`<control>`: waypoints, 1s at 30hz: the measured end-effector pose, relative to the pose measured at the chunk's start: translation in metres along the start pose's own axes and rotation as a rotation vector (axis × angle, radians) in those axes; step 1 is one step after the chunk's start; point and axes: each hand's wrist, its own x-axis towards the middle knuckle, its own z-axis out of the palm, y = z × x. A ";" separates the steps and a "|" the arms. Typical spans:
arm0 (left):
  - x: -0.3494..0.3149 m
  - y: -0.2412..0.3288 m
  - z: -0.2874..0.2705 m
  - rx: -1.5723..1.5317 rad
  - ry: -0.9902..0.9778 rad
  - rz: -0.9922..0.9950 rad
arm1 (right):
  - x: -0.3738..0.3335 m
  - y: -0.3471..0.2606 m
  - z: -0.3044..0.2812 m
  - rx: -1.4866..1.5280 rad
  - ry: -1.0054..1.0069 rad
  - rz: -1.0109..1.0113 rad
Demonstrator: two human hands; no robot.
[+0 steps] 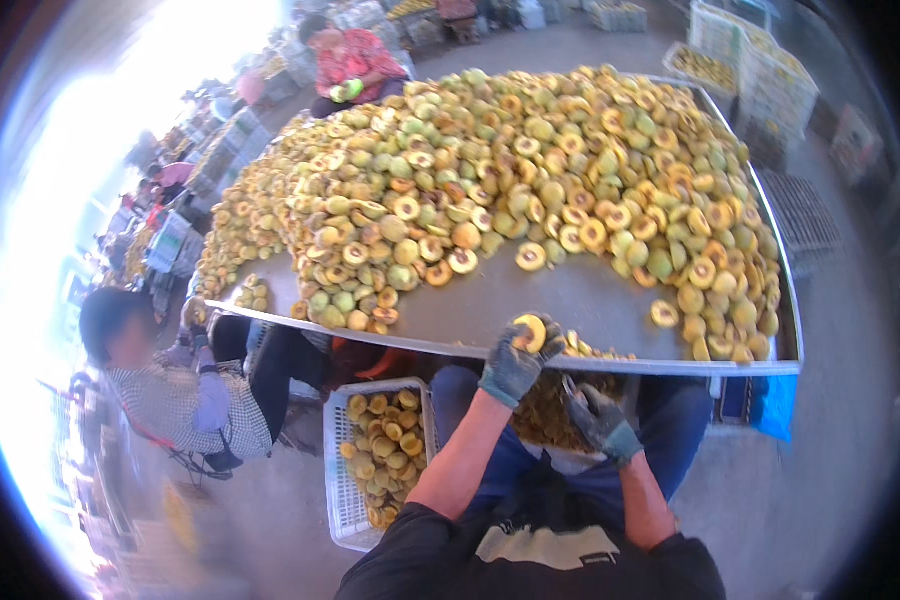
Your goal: The person processes yellow fruit at a table by hand, using a small tool to core or pit each piece before placing it into a basket.
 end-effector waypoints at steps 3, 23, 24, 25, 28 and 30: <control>-0.031 -0.004 0.045 0.202 0.004 0.100 | 0.003 -0.032 -0.012 0.055 0.007 0.007; -0.048 -0.031 0.054 0.245 0.059 0.218 | 0.025 -0.041 0.015 -0.067 0.149 0.020; -0.048 -0.033 0.056 0.296 0.107 0.232 | 0.025 -0.040 0.018 -0.072 0.148 0.044; -0.047 -0.034 0.059 0.347 0.155 0.248 | 0.025 -0.040 0.020 -0.077 0.146 0.065; -0.044 -0.036 0.060 0.343 0.270 0.248 | 0.025 -0.045 0.020 -0.026 0.147 0.011; -0.043 -0.034 0.063 0.354 0.329 0.225 | 0.023 -0.043 0.017 -0.064 0.072 0.018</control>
